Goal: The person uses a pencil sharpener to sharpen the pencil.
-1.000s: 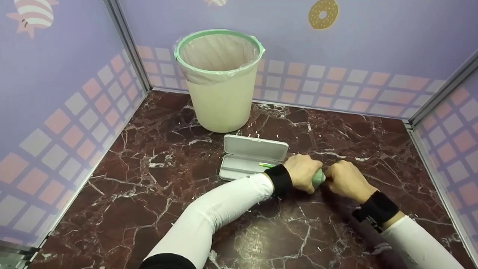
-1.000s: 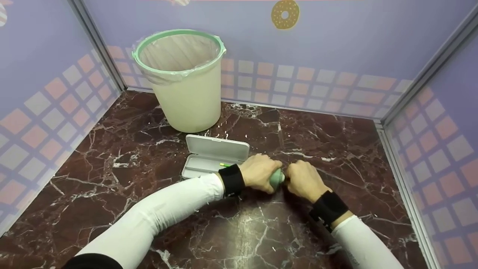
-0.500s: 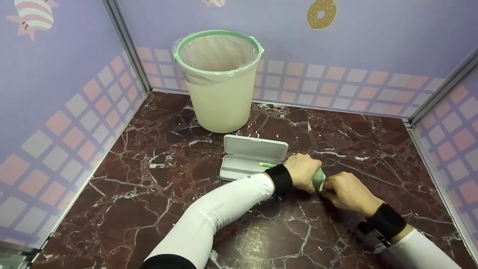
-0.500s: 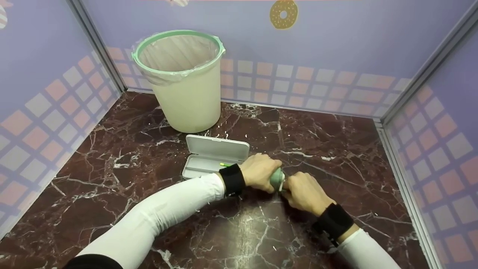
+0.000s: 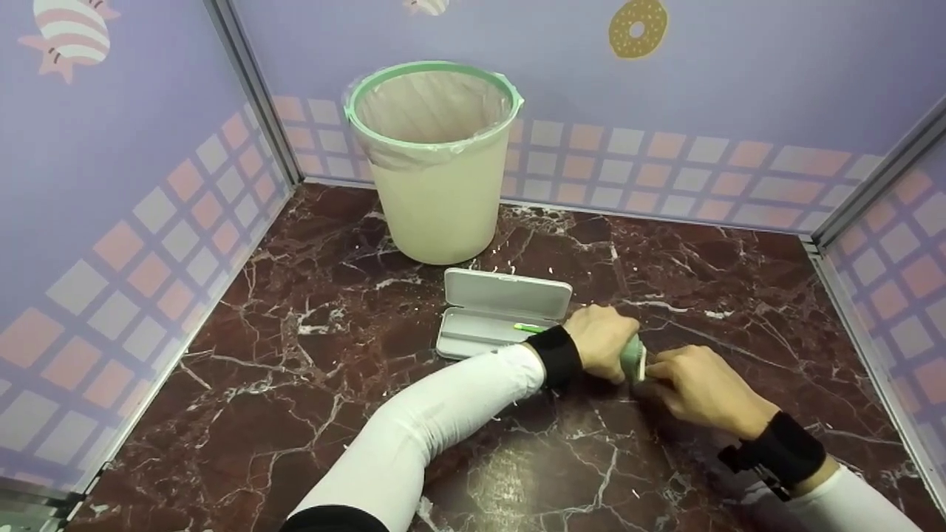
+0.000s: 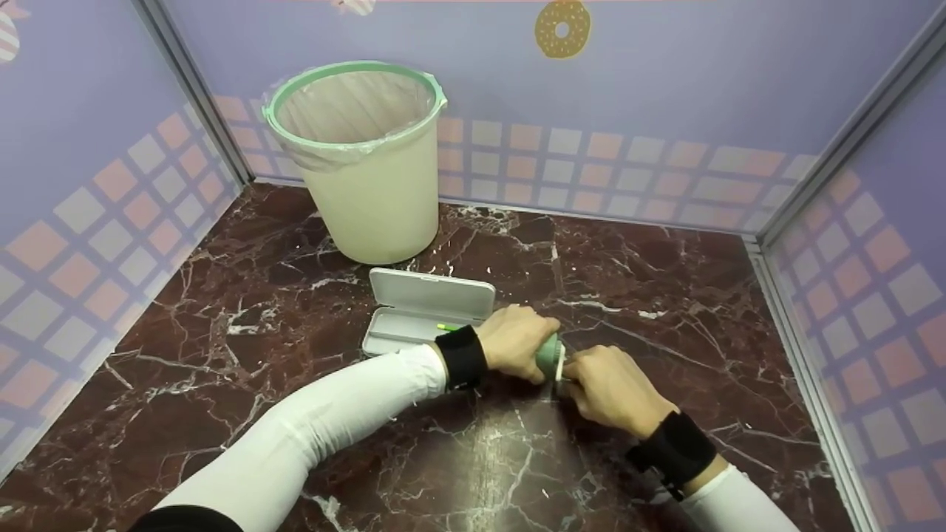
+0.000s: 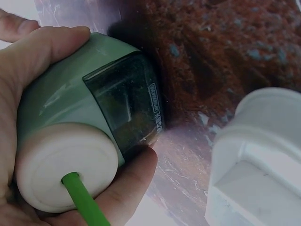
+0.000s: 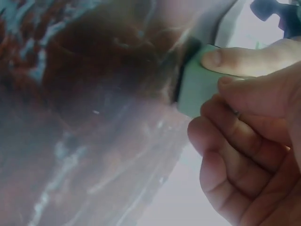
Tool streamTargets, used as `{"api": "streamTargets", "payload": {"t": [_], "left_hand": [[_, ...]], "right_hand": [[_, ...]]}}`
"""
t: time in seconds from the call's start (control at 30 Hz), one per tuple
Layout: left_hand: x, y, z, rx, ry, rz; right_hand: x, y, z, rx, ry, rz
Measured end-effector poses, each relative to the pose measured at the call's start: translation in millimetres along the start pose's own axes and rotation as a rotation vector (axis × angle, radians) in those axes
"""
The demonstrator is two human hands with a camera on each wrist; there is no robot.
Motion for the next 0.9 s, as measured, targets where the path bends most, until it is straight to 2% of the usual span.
{"api": "streamTargets", "payload": {"t": [0.43,0.6,0.73,0.9], "left_hand": [[1.5,2.6,0.8,0.022,0.016,0.02],[1.5,2.6,0.9,0.025,0.017,0.014],[-0.2,2.1,1.5,0.027,0.008,0.009],[0.8,2.2,0.9,0.021,0.005,0.001]], "right_hand": [[-3.5,17.5,-28.4,-0.027,-0.074,0.017],[-16.5,28.4,-31.7,-0.069,-0.1,0.109],[-27.2,35.2,-29.7,-0.069,-0.093,0.197],[-35.6,40.1,-23.2,-0.04,-0.085,0.218]]}}
Point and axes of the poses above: each hand's wrist, its own y-axis towards the middle knuckle, its own z-axis out of the palm, x = y × z, the point moved 1 cm from there along y, towards the middle knuckle, and after that the axes turned 3 degrees about -x, right-handed, at the moved point
